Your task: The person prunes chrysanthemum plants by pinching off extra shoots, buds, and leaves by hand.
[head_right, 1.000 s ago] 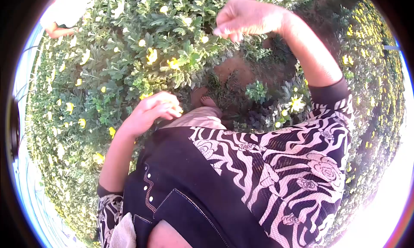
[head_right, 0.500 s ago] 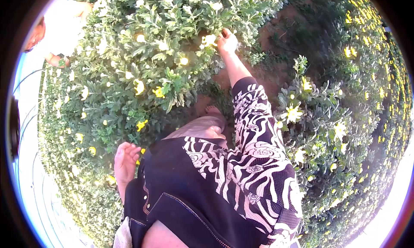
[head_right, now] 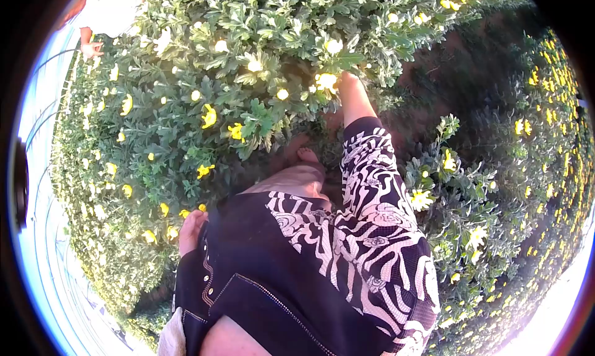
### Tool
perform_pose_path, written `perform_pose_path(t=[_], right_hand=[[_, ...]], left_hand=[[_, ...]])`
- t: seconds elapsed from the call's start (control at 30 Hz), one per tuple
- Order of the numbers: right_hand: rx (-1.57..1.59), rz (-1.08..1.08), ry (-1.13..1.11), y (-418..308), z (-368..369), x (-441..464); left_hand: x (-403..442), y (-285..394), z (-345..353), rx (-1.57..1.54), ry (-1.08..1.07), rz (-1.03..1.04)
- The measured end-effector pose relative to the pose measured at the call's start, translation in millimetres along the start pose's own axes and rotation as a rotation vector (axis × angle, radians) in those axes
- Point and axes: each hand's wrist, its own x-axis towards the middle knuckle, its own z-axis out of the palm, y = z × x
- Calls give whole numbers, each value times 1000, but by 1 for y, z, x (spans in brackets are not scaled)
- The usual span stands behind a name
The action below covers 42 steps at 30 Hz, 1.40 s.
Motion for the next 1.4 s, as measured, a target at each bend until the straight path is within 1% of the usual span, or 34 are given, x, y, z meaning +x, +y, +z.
perform_pose_path(t=[0.13,0.23,0.3,0.4,0.43,0.5,0.57,0.6,0.63,0.7,0.73,0.77,0.83,0.87,0.9,0.97,1.0,1.03,1.1,1.13,1.17,1.23,1.27,1.3,1.37,1.4], right_hand=[[41,-13,8,-2,-18,-13],[48,-67,7,-10,-28,-24],[47,-131,2,-17,-29,-32],[10,-256,2,-33,-21,-52],[-2,-300,16,-36,-19,-58],[-105,-409,116,-46,-8,-72],[-385,-448,388,-55,16,-90],[-694,-559,471,-40,-12,-70],[-1238,-506,578,-32,-40,-53],[-1104,-357,301,-51,21,-97],[-1161,-503,287,-42,27,-94],[-1203,-572,308,-35,30,-86],[-1336,-549,371,-29,36,-72],[-1313,-712,500,-25,55,-65],[-1423,-728,530,-29,68,-62],[-1398,-596,468,-31,75,-40],[-1311,-672,459,-25,70,-22],[-1311,-676,454,-26,75,-18],[-1487,-959,544,-25,85,-10],[-1309,-1148,431,-26,87,-6],[-1308,-1152,425,-25,88,-2],[-1442,-1005,449,-24,91,2],[-1397,-1054,478,-23,95,3],[-1400,-1052,477,-22,94,0],[-960,-1027,193,-18,87,-6],[-986,-1007,147,-17,74,-1]], left_hand=[[-1,1,8,8,22,-14],[3,-1,11,21,29,-39],[5,-1,15,140,31,-17],[11,-4,12,96,37,-43],[13,-5,11,78,42,-46],[16,-3,9,94,34,-48],[17,0,10,113,16,-47],[17,0,11,120,25,-42],[18,1,12,124,36,-34],[21,1,12,116,25,-30],[19,0,12,112,17,-36],[16,-1,12,110,21,-42],[19,3,16,113,-3,-43],[19,4,18,91,14,-64],[18,6,21,86,9,-57],[15,9,26,151,48,-58],[14,9,26,161,55,-52],[12,7,25,156,55,-49],[9,3,22,190,75,-32],[10,0,16,182,58,-33],[9,-4,11,177,60,-30],[8,-10,6,161,70,-24],[7,-11,4,159,71,-27],[6,-12,4,141,73,-17],[5,-12,4,122,71,-6],[5,-12,4,121,86,-16]])
